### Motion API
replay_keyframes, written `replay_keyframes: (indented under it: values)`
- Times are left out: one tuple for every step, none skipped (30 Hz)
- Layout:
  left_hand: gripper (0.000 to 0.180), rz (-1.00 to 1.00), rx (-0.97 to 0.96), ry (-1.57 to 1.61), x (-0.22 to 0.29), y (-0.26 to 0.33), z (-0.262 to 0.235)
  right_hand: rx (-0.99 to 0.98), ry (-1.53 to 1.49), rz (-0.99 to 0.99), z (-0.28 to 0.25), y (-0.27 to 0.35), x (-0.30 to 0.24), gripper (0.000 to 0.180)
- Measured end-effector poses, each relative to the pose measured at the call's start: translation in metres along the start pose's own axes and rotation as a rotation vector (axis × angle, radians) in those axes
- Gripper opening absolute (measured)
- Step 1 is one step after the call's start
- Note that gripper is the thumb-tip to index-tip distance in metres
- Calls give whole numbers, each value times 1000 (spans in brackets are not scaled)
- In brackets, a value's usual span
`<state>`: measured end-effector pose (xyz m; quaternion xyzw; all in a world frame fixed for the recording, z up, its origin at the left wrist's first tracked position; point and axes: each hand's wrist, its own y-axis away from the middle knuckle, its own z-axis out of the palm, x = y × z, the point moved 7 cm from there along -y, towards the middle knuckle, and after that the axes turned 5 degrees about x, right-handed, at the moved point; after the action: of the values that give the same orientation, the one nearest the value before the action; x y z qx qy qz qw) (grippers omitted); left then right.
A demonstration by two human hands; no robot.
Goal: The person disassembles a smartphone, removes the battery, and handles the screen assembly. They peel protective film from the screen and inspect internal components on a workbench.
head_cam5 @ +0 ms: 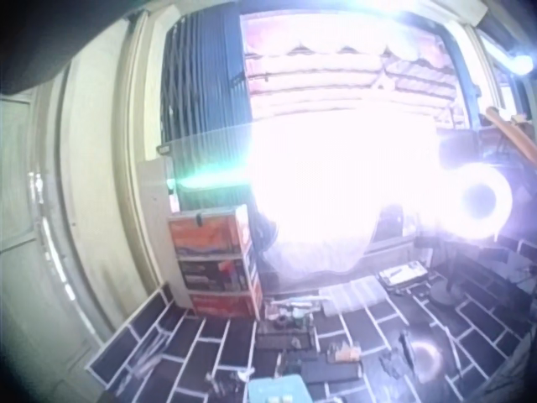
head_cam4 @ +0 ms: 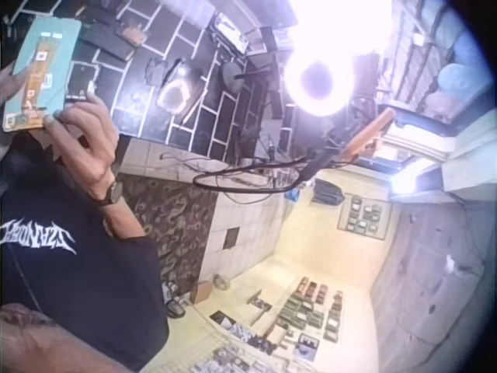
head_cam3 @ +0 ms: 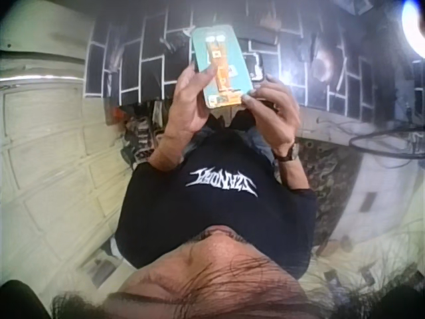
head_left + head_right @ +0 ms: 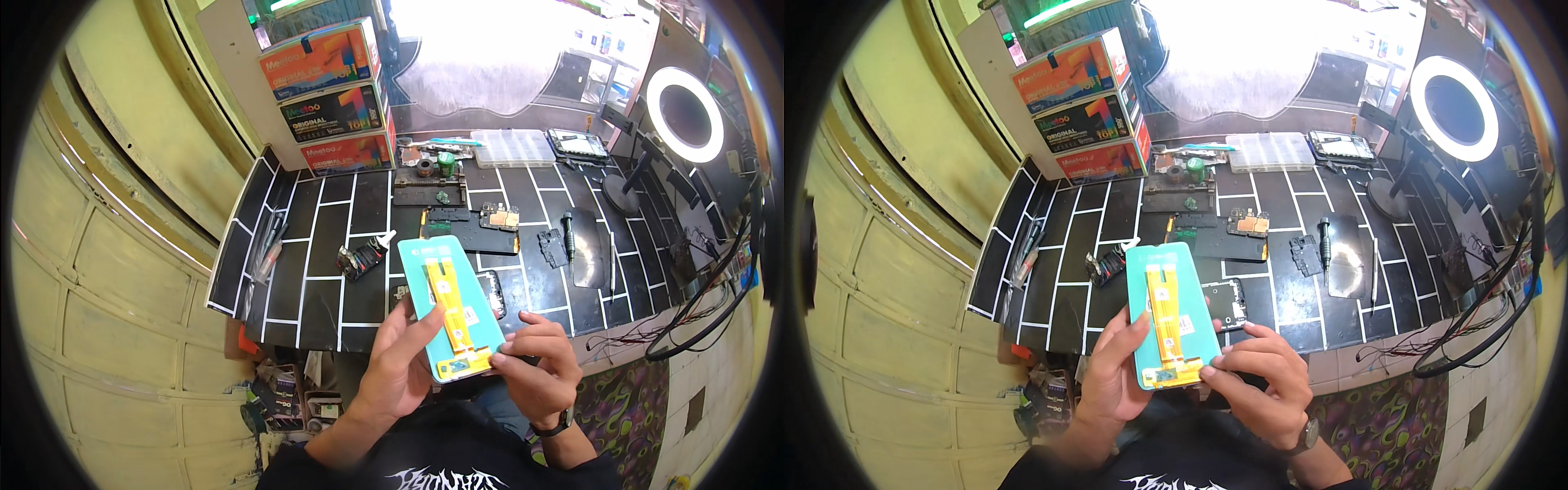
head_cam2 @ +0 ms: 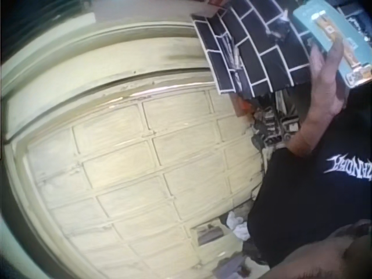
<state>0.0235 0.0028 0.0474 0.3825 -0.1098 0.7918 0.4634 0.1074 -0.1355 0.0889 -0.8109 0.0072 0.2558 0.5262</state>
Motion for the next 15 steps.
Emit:
replay_keyframes:
  values:
    - [74,-27,-121,-11,2,3,13,50,-37,26,-3,3,2,31]
    - [78,-41,-163,73,-2,3,14,97,-69,59,-4,4,3,30]
    - [81,-54,-204,155,-7,2,14,146,-103,91,-5,4,3,29]
    - [84,-67,-245,237,-12,2,15,195,-137,122,-6,5,4,28]
    - [79,-91,-280,343,-14,0,17,197,-142,128,-6,7,5,27]
    - [79,-68,-276,336,-16,0,16,200,-146,134,-5,9,6,27]
    - [79,-44,-271,329,-18,1,15,202,-151,140,-5,10,7,27]
    - [79,-20,-268,321,-17,-1,15,190,-136,134,-5,7,7,28]
    - [79,-14,-270,322,-14,-2,15,178,-121,128,-6,5,6,28]
    - [78,-6,-276,328,-12,-3,14,166,-107,122,-6,2,6,29]
    - [78,-3,-277,336,-14,-2,12,166,-110,134,-7,3,6,30]
    - [77,1,-278,344,-14,-2,11,166,-114,146,-8,4,7,32]
    - [92,-1,-225,222,-14,-3,9,166,-117,157,-9,5,8,33]
    - [91,8,-210,224,-12,-2,8,157,-122,164,-9,5,7,34]
    - [91,18,-195,225,-10,-2,6,148,-127,170,-9,5,7,35]
